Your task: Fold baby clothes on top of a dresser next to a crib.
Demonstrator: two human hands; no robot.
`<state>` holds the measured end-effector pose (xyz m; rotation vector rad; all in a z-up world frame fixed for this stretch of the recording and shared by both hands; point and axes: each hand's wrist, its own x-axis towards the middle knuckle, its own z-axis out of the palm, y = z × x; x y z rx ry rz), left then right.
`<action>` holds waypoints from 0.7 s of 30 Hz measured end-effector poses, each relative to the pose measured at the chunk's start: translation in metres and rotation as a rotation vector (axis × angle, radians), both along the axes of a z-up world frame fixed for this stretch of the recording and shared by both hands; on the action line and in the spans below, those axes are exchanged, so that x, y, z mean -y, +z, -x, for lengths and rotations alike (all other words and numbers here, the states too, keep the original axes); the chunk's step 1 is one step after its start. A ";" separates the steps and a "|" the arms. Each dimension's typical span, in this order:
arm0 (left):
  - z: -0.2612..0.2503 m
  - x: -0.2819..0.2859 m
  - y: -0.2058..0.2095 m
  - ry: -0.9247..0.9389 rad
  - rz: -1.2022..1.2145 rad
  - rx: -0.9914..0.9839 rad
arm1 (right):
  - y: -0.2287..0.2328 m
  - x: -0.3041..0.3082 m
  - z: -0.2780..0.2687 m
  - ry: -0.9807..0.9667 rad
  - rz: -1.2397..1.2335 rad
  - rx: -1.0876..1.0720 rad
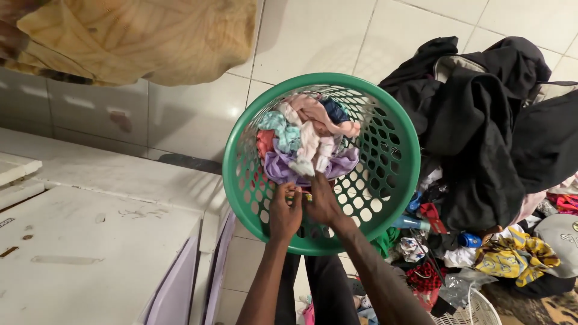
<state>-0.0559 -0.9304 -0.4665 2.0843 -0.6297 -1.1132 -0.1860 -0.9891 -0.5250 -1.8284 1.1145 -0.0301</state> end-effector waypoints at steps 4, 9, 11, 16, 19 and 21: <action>-0.008 0.012 0.022 0.063 -0.145 -0.065 | 0.076 -0.015 -0.003 0.013 -0.093 0.149; -0.006 0.001 0.022 -0.010 -0.117 -0.025 | 0.135 -0.024 0.005 0.127 -0.119 0.151; -0.003 -0.010 0.021 0.009 -0.169 -0.091 | 0.159 -0.021 0.006 0.094 -0.071 0.203; 0.018 -0.027 0.083 0.118 0.075 -0.091 | 0.171 -0.049 0.019 -0.277 -0.236 0.163; 0.022 -0.034 0.122 0.276 0.221 -0.267 | 0.173 -0.056 0.031 -0.350 -0.311 0.015; 0.016 -0.032 0.148 0.370 0.280 -0.383 | 0.175 -0.060 0.040 -0.314 -0.295 -0.055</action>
